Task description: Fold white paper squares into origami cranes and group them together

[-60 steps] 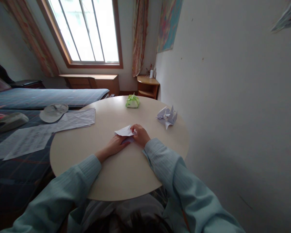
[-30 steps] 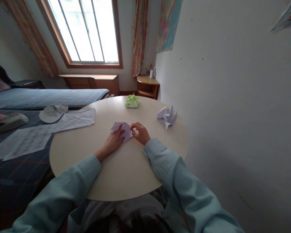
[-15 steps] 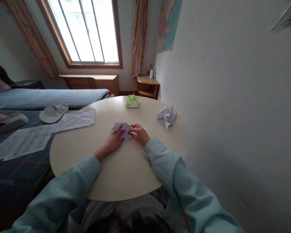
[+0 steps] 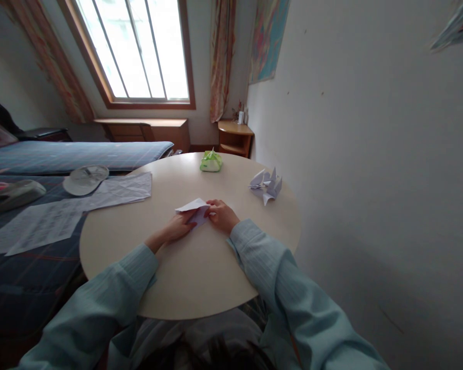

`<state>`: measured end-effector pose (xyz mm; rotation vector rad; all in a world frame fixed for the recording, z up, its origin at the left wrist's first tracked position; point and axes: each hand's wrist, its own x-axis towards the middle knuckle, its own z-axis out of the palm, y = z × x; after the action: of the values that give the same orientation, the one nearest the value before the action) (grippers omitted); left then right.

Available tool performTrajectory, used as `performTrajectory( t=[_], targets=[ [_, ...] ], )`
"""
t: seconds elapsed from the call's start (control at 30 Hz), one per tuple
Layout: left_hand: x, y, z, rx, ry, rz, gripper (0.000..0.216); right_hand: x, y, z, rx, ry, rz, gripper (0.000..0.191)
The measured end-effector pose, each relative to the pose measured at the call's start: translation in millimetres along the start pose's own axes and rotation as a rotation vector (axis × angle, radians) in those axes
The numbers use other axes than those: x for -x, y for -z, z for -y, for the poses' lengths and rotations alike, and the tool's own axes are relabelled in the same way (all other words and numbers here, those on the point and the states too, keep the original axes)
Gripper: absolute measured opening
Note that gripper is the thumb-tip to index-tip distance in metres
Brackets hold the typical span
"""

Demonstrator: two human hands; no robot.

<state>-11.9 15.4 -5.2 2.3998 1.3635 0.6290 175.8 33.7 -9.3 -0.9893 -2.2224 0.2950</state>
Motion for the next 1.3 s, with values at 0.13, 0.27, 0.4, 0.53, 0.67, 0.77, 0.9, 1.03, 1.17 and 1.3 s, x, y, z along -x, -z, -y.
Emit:
performTrajectory(
  t=[0.13,0.27,0.4,0.53,0.67,0.77,0.9,1.03,1.17,1.3],
  targets=[
    [-2,1,1,0.004,0.049,0.026,0.055,0,-2,-4,-0.006,-0.007,0.023,0.021],
    [-3,1,2,0.019,0.069,0.041,0.054,-2,-3,-7,-0.055,0.010,0.008,0.016],
    [-1,1,1,0.052,0.046,0.028,0.057,-3,-4,-9,-0.088,0.035,-0.003,0.015],
    [0,-1,1,0.059,0.028,0.038,0.057,-3,-6,-10,-0.048,0.047,0.023,0.013],
    [0,-2,1,0.084,-0.015,0.073,0.058,-1,-5,-9,0.012,0.064,-0.002,0.010],
    [0,2,-2,0.123,-0.029,0.109,0.059,1,-4,-5,0.049,0.077,-0.018,0.008],
    [0,5,-4,0.148,-0.033,0.137,0.055,1,-3,-1,0.114,0.110,-0.027,0.009],
    [-2,3,0,0.179,-0.044,0.130,0.047,1,-3,-1,0.209,0.148,-0.028,0.009],
    [-2,1,4,0.171,-0.090,0.149,0.056,-1,-4,0,0.278,0.173,-0.027,0.011],
    [-2,-1,7,0.163,-0.122,0.169,0.063,-1,-4,5,0.319,0.177,-0.015,0.014]
  ],
)
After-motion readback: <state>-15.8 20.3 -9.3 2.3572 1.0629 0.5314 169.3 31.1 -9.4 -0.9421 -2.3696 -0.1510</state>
